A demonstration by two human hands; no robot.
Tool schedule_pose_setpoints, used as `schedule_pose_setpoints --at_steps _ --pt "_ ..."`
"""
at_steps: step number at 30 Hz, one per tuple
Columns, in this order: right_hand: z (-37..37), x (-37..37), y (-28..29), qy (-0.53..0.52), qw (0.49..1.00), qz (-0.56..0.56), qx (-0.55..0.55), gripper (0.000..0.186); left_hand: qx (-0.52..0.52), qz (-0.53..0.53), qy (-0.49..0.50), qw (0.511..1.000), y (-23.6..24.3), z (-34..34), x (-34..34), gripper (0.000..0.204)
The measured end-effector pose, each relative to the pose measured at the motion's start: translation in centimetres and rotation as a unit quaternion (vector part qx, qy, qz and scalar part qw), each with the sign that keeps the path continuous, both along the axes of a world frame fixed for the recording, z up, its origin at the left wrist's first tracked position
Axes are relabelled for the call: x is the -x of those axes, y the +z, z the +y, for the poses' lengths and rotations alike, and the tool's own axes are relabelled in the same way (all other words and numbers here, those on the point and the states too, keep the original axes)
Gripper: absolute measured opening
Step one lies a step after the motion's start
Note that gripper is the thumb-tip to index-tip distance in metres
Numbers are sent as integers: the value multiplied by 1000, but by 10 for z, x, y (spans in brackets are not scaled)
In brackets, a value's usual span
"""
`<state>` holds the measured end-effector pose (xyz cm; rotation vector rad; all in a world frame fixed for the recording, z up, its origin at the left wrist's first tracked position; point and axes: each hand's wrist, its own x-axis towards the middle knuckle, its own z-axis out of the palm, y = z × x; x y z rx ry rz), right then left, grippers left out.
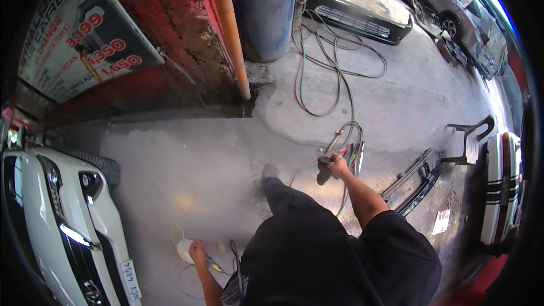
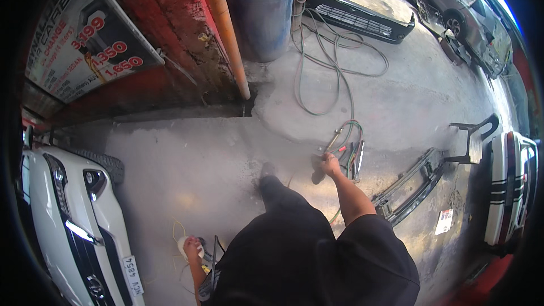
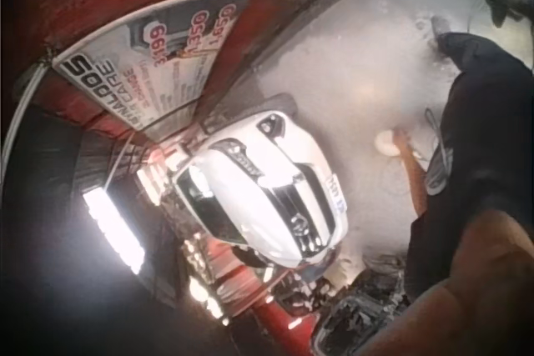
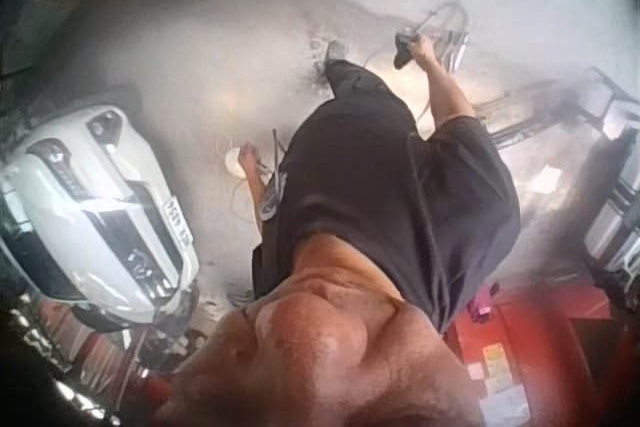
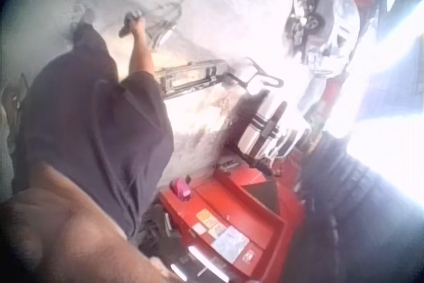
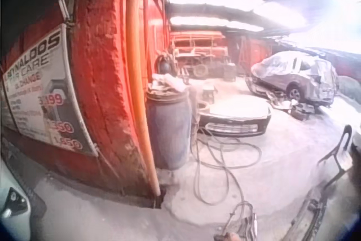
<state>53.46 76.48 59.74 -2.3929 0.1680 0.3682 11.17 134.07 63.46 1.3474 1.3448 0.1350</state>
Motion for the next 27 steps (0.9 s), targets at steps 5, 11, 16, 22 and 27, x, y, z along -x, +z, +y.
schedule_pose_setpoints --at_steps 5,11,16,22,27 --pt "50 -96 0 -7 999 31 6 34 106 54 -257 959 -85 20 -14 19" --pt "112 -229 69 -7 998 -38 -59 34 54 97 -350 930 -98 50 -145 21" --pt "180 -366 123 0 967 -144 -212 20 78 59 -202 974 -21 82 -374 22" --pt "273 -530 260 41 913 -175 -366 28 -5 -98 -223 970 -47 124 -540 25" --pt "338 -644 329 107 919 -198 -325 32 100 26 -219 970 -94 132 -588 28"
